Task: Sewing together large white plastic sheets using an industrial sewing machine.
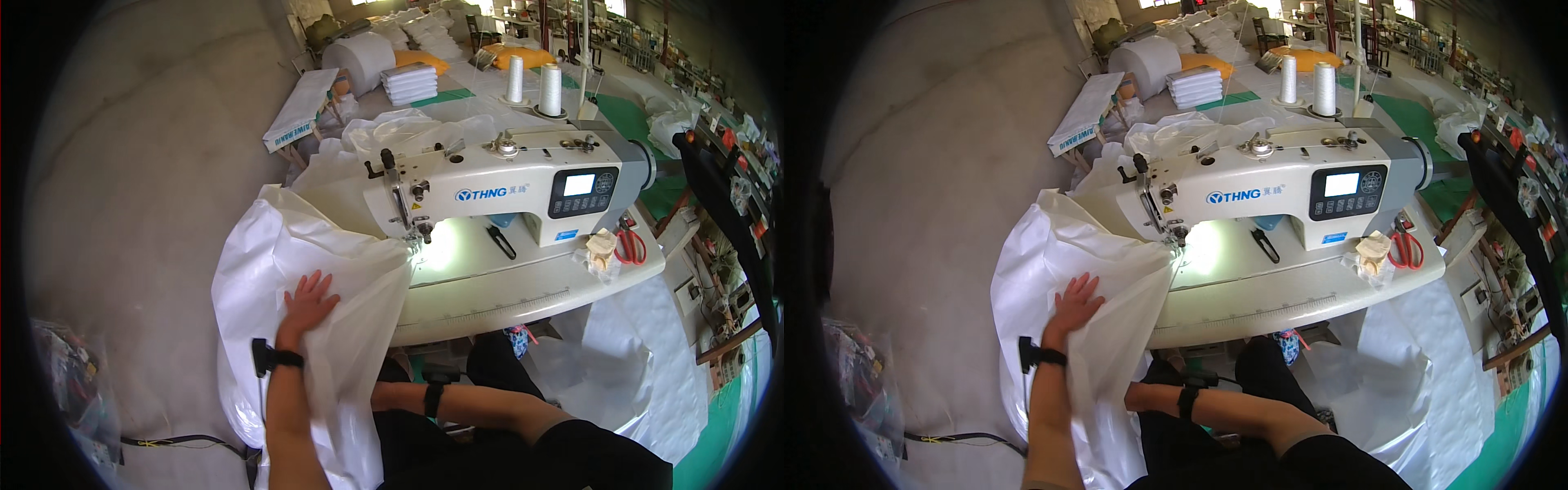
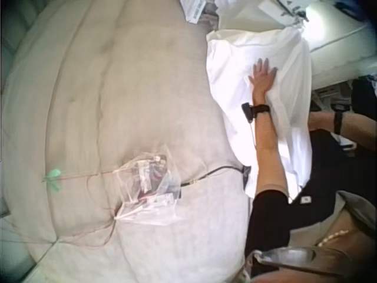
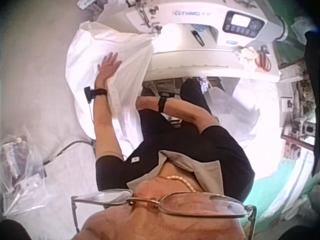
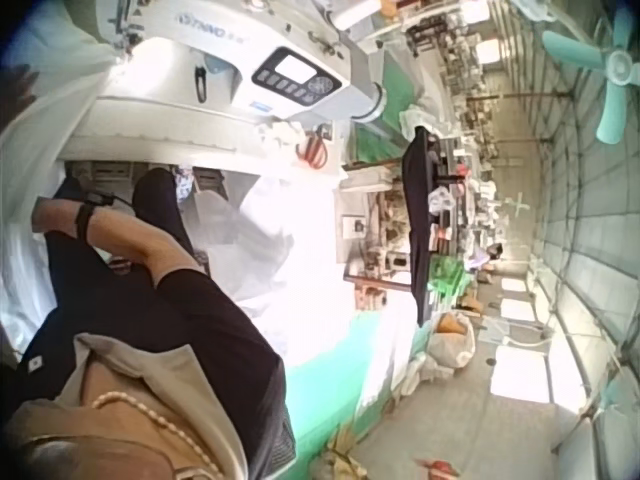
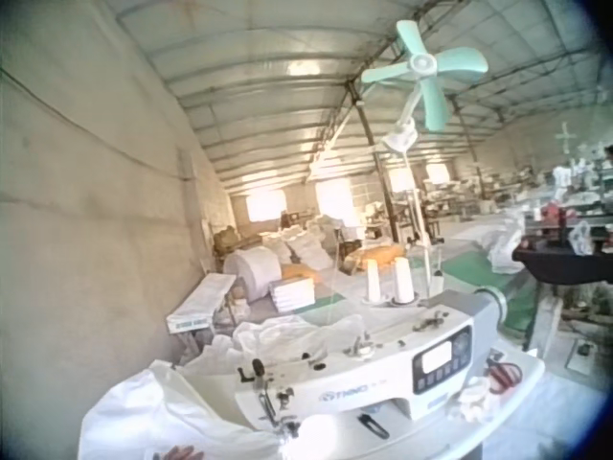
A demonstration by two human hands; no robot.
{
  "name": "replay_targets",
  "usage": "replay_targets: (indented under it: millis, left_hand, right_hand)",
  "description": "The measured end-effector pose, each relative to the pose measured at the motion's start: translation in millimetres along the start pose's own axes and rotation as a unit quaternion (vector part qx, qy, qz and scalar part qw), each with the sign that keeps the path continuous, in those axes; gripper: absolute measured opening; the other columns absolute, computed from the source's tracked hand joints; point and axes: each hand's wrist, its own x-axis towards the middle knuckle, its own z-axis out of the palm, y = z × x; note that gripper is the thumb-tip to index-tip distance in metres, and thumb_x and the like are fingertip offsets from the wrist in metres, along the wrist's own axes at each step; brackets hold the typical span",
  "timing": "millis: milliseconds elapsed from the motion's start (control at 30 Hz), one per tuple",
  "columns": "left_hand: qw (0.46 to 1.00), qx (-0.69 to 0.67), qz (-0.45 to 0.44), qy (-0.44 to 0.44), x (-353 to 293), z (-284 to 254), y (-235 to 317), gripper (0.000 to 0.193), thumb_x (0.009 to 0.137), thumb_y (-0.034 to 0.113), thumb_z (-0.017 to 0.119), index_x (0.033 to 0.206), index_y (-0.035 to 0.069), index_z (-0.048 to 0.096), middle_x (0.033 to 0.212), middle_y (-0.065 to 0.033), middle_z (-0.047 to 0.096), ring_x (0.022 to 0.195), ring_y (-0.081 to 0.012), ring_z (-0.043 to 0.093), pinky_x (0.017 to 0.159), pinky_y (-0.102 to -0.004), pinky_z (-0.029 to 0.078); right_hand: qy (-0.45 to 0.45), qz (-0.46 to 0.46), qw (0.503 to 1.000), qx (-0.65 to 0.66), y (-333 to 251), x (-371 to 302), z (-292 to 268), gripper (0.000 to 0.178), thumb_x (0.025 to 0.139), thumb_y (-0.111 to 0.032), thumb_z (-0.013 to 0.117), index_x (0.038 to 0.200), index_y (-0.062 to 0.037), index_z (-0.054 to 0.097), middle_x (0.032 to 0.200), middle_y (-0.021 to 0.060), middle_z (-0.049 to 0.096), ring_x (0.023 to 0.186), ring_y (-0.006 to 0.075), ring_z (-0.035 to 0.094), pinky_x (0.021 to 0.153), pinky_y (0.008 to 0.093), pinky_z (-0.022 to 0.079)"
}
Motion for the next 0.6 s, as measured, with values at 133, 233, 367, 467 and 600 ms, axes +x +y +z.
replay_targets:
  millis: [133,233,367,467,600]
  left_hand:
    - [0.980,-0.053,0.057,-0.181,38.3,-25.0,-24.1,0.068,0.082,0.056,0.050,0.141,0.028,0.033,0.153,0.0006,0.012,0.141,-0.0252,0.004,0.106,-0.0616,0.003]
    - [0.979,-0.061,0.093,-0.168,42.8,-32.4,-25.6,0.064,0.085,0.054,0.048,0.139,0.023,0.038,0.150,-0.0045,0.023,0.139,-0.0270,0.016,0.109,-0.0534,0.013]
    - [0.950,-0.285,0.069,-0.106,16.3,-46.0,-13.0,0.057,0.090,0.051,0.043,0.132,0.013,0.048,0.136,-0.0124,0.045,0.128,-0.0282,0.038,0.105,-0.0355,0.029]
    - [0.959,-0.273,0.078,-0.007,-16.9,-57.4,-6.2,0.054,0.091,0.049,0.042,0.128,0.011,0.052,0.131,-0.0146,0.050,0.124,-0.0288,0.044,0.104,-0.0349,0.031]
    - [0.968,-0.250,-0.006,-0.030,-52.2,-47.8,-12.9,0.050,0.090,0.049,0.043,0.125,0.014,0.055,0.131,-0.0110,0.050,0.126,-0.0283,0.041,0.104,-0.0518,0.026]
  right_hand:
    - [0.098,0.047,0.993,-0.055,10.1,15.8,-20.1,0.041,0.093,-0.027,0.051,0.127,-0.0033,0.048,0.122,0.0100,0.054,0.116,0.0229,0.049,0.099,0.0363,0.038]
    - [0.246,0.046,0.962,-0.107,20.5,45.7,-48.4,0.042,0.093,-0.027,0.051,0.127,-0.0031,0.047,0.122,0.0101,0.054,0.116,0.0227,0.049,0.099,0.0363,0.038]
    - [0.344,0.046,0.924,-0.160,12.6,106.3,-70.8,0.042,0.093,-0.027,0.051,0.127,-0.0028,0.047,0.122,0.0102,0.054,0.116,0.0223,0.049,0.099,0.0362,0.038]
    - [0.358,0.077,0.918,-0.151,2.3,121.5,-69.2,0.042,0.093,-0.028,0.051,0.127,-0.0026,0.046,0.122,0.0103,0.054,0.116,0.0221,0.049,0.099,0.0361,0.038]
    - [0.318,0.038,0.947,-0.017,4.3,77.1,-36.0,0.043,0.093,-0.028,0.050,0.128,-0.0024,0.045,0.122,0.0104,0.054,0.115,0.0217,0.049,0.099,0.0360,0.038]
